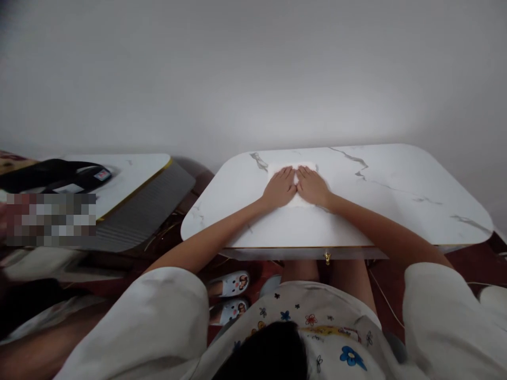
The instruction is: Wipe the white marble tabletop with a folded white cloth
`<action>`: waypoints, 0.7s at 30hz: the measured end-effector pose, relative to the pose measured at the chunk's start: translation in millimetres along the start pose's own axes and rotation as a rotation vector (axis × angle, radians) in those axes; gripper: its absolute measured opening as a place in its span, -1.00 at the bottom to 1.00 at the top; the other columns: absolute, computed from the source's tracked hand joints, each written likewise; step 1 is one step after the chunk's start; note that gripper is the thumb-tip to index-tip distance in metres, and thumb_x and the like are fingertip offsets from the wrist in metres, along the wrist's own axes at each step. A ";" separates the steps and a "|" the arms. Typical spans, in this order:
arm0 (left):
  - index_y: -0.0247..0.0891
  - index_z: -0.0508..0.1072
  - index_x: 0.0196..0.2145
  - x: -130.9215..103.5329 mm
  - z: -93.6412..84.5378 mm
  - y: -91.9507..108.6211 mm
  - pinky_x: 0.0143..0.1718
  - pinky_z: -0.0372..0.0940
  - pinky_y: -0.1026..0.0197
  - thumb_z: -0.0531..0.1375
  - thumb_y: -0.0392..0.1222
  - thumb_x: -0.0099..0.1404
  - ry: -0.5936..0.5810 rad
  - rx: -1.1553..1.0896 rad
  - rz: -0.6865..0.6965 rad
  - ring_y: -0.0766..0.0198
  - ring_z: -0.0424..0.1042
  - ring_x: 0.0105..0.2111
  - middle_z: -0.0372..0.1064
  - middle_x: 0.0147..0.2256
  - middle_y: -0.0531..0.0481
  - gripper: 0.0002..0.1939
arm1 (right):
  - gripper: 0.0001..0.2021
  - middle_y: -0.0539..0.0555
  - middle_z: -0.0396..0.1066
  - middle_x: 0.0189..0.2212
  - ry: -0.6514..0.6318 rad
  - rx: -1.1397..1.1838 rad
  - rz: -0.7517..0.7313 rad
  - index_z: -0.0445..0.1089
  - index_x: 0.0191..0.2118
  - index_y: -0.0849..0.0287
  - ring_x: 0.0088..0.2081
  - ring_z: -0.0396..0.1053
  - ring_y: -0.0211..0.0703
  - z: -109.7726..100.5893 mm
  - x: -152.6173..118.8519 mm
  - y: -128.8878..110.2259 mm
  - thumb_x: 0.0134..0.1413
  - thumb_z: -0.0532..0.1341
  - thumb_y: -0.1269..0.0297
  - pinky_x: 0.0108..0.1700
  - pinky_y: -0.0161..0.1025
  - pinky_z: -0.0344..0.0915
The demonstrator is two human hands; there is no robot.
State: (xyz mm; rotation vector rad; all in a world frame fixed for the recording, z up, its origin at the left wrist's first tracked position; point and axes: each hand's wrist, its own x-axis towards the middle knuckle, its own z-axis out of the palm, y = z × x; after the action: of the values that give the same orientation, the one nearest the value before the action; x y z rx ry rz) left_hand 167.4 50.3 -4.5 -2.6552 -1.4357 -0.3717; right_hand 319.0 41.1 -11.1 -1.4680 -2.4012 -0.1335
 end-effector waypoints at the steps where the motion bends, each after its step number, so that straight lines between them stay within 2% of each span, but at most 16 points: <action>1: -0.54 0.10 0.23 11.1 3.4 -8.8 0.27 -0.07 -0.04 -0.11 -0.18 0.33 0.014 0.002 0.002 -0.01 -0.02 0.28 0.01 0.27 -0.33 -0.42 | -0.46 0.36 0.07 0.26 0.005 -0.002 0.002 0.08 0.24 0.55 0.28 0.01 0.07 3.4 12.9 5.2 0.19 -0.13 0.38 0.25 -0.02 -0.01; 8: -0.51 0.13 0.22 76.1 24.4 -74.7 0.25 -0.04 0.01 -0.11 -0.22 0.31 0.051 0.061 0.013 0.03 0.04 0.26 0.06 0.25 -0.30 -0.43 | -0.48 0.36 0.10 0.24 0.030 -0.031 0.000 0.10 0.22 0.56 0.26 0.03 0.07 28.9 97.4 31.0 0.20 -0.12 0.39 0.24 -0.07 -0.02; 12: -0.50 0.15 0.21 110.3 35.4 -98.1 0.23 -0.01 0.00 -0.11 -0.23 0.31 0.089 0.089 0.026 0.04 0.06 0.25 0.09 0.24 -0.31 -0.45 | -0.49 0.33 0.13 0.23 0.047 -0.037 0.010 0.11 0.22 0.53 0.24 0.06 0.04 38.3 131.0 47.7 0.20 -0.12 0.41 0.24 -0.10 -0.01; 16: -0.53 0.17 0.20 141.7 40.2 -94.8 0.22 0.00 0.03 -0.12 -0.24 0.31 0.067 0.092 0.057 0.04 0.10 0.23 0.13 0.22 -0.31 -0.45 | -0.51 0.34 0.18 0.21 0.053 -0.063 0.073 0.15 0.20 0.55 0.23 0.10 0.04 39.1 142.0 69.4 0.21 -0.13 0.43 0.24 -0.10 0.00; 19: -0.58 0.16 0.21 153.2 39.8 -76.0 0.24 -0.03 0.04 -0.13 -0.23 0.32 0.045 0.074 0.086 0.02 0.09 0.23 0.13 0.21 -0.33 -0.44 | -0.51 0.35 0.19 0.20 0.067 -0.087 0.118 0.16 0.20 0.55 0.22 0.11 0.05 34.9 130.4 84.1 0.21 -0.14 0.44 0.24 -0.08 -0.01; 21: -0.59 0.13 0.22 152.4 38.5 -59.7 0.24 -0.06 0.03 -0.12 -0.22 0.33 0.046 0.051 0.111 0.01 0.06 0.24 0.09 0.23 -0.34 -0.43 | -0.49 0.37 0.16 0.21 0.079 -0.095 0.149 0.13 0.21 0.56 0.24 0.09 0.08 30.8 114.6 89.9 0.20 -0.13 0.42 0.24 -0.05 0.00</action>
State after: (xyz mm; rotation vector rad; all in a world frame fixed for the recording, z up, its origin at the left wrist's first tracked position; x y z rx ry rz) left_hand 204.1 214.5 -3.7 -2.6531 -1.2608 -0.3780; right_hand 343.2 188.0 -11.3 -1.6459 -2.2416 -0.2686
